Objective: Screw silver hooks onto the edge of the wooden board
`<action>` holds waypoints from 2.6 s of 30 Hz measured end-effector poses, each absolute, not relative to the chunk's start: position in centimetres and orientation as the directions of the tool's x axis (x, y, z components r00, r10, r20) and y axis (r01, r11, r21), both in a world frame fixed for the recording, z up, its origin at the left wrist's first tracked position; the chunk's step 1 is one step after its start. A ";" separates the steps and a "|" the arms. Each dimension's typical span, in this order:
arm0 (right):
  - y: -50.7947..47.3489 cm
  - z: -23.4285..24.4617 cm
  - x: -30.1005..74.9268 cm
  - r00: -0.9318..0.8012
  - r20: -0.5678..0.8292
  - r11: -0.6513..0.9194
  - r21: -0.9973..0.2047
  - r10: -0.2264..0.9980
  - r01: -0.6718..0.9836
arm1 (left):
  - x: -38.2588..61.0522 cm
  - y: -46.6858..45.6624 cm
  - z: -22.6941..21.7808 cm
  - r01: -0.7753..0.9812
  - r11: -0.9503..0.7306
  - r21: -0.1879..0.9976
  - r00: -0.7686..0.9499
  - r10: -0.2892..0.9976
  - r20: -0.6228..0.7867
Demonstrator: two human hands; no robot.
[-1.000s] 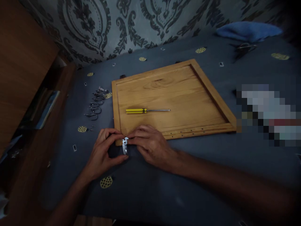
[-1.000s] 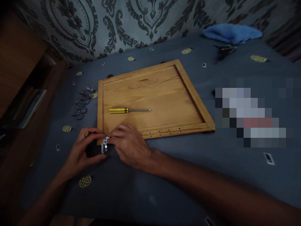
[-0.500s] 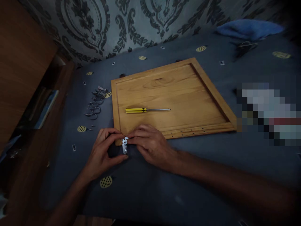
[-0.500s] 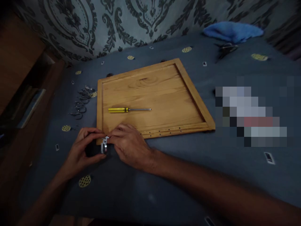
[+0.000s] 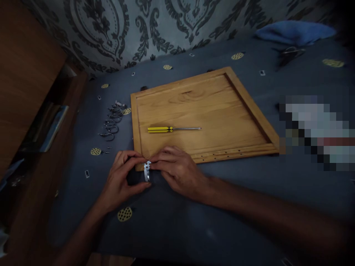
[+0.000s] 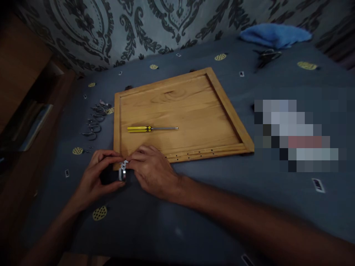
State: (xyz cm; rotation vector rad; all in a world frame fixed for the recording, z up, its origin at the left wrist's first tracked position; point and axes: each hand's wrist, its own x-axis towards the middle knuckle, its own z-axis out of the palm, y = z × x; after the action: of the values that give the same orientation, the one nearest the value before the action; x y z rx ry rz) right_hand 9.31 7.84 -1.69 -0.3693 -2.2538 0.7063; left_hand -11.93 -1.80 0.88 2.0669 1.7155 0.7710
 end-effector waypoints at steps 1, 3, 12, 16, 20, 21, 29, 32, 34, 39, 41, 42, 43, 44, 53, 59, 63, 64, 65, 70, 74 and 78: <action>7.8 -1.7 9.3 -0.691 0.562 0.807 -0.589 0.454 0.051 | -11.9 -1.8 0.9 0.787 -0.211 0.580 0.121 0.974 0.190; 7.8 -1.7 9.3 -0.697 0.552 0.804 -0.592 0.458 0.059 | -11.9 -1.8 1.0 0.786 -0.216 0.580 0.126 0.973 0.192; 7.8 -1.7 9.4 -0.719 0.522 0.798 -0.598 0.459 0.075 | -12.0 -1.8 1.0 0.798 -0.229 0.557 0.142 0.970 0.195; 7.8 -1.8 9.4 -0.716 0.532 0.805 -0.589 0.452 0.071 | -11.9 -1.7 0.9 0.805 -0.232 0.546 0.145 0.969 0.199; 7.8 -1.8 9.4 -0.717 0.532 0.809 -0.583 0.451 0.076 | -11.9 -1.7 0.9 0.804 -0.230 0.549 0.142 0.970 0.198; 7.8 -1.8 9.4 -0.715 0.535 0.810 -0.581 0.449 0.074 | -11.9 -1.7 0.9 0.804 -0.230 0.549 0.143 0.970 0.198; 7.7 -1.7 9.4 -0.694 0.570 0.820 -0.571 0.440 0.051 | -12.0 -1.7 1.0 0.801 -0.243 0.548 0.157 0.967 0.199; 7.5 -1.6 9.4 -0.658 0.630 0.845 -0.535 0.412 0.018 | -11.9 -1.7 1.0 0.797 -0.241 0.555 0.153 0.968 0.200; 7.4 -1.6 9.4 -0.651 0.650 0.861 -0.509 0.393 0.011 | -11.9 -1.8 1.0 0.796 -0.239 0.556 0.151 0.968 0.201; 7.2 -1.8 9.2 -0.666 0.654 0.891 -0.453 0.359 0.036 | -12.0 -1.8 0.9 0.788 -0.249 0.563 0.155 0.965 0.209; 7.1 -1.9 9.2 -0.659 0.664 0.901 -0.431 0.354 0.050 | -12.0 -1.8 0.9 0.786 -0.252 0.565 0.155 0.964 0.215; 7.1 -1.9 9.2 -0.656 0.670 0.907 -0.419 0.348 0.053 | -12.0 -1.8 0.8 0.785 -0.253 0.565 0.154 0.964 0.217; 7.0 -1.8 9.2 -0.655 0.675 0.912 -0.407 0.339 0.052 | -12.0 -1.7 0.8 0.786 -0.253 0.565 0.154 0.964 0.218; 7.0 -1.8 9.2 -0.658 0.677 0.916 -0.397 0.330 0.051 | -12.0 -1.7 0.8 0.786 -0.252 0.565 0.154 0.964 0.216; 7.2 -1.4 9.6 -0.723 0.632 0.938 -0.342 0.279 0.063 | -11.9 -1.7 1.0 0.778 -0.246 0.579 0.148 0.966 0.211; 7.2 -1.6 9.8 -0.745 0.605 0.936 -0.345 0.280 0.071 | -11.9 -1.7 1.0 0.785 -0.240 0.572 0.143 0.967 0.210; 7.2 -1.6 9.9 -0.762 0.586 0.936 -0.345 0.276 0.074 | -12.0 -1.7 1.0 0.788 -0.243 0.565 0.156 0.967 0.200; 7.2 -1.6 9.9 -0.768 0.577 0.935 -0.345 0.277 0.078 | -12.0 -1.7 1.1 0.789 -0.244 0.564 0.158 0.968 0.198; 7.2 -1.6 9.9 -0.772 0.571 0.935 -0.344 0.279 0.083 | -12.0 -1.7 1.1 0.789 -0.244 0.564 0.158 0.967 0.197; 7.2 -1.6 10.0 -0.783 0.558 0.937 -0.338 0.273 0.086 | -12.0 -1.6 1.1 0.782 -0.240 0.575 0.147 0.968 0.205; 7.2 -1.6 10.0 -0.791 0.551 0.939 -0.334 0.265 0.082 | -12.0 -1.6 1.0 0.779 -0.230 0.583 0.141 0.971 0.194; 7.2 -1.5 10.1 -0.805 0.530 0.938 -0.337 0.266 0.089 | -11.9 -1.6 1.0 0.778 -0.230 0.585 0.137 0.970 0.199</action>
State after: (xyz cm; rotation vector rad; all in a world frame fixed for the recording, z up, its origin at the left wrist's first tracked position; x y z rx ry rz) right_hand 10.07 7.24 -1.52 -0.2514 -2.4934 0.3969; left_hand -11.93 -1.61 1.03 2.0800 1.6891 0.7848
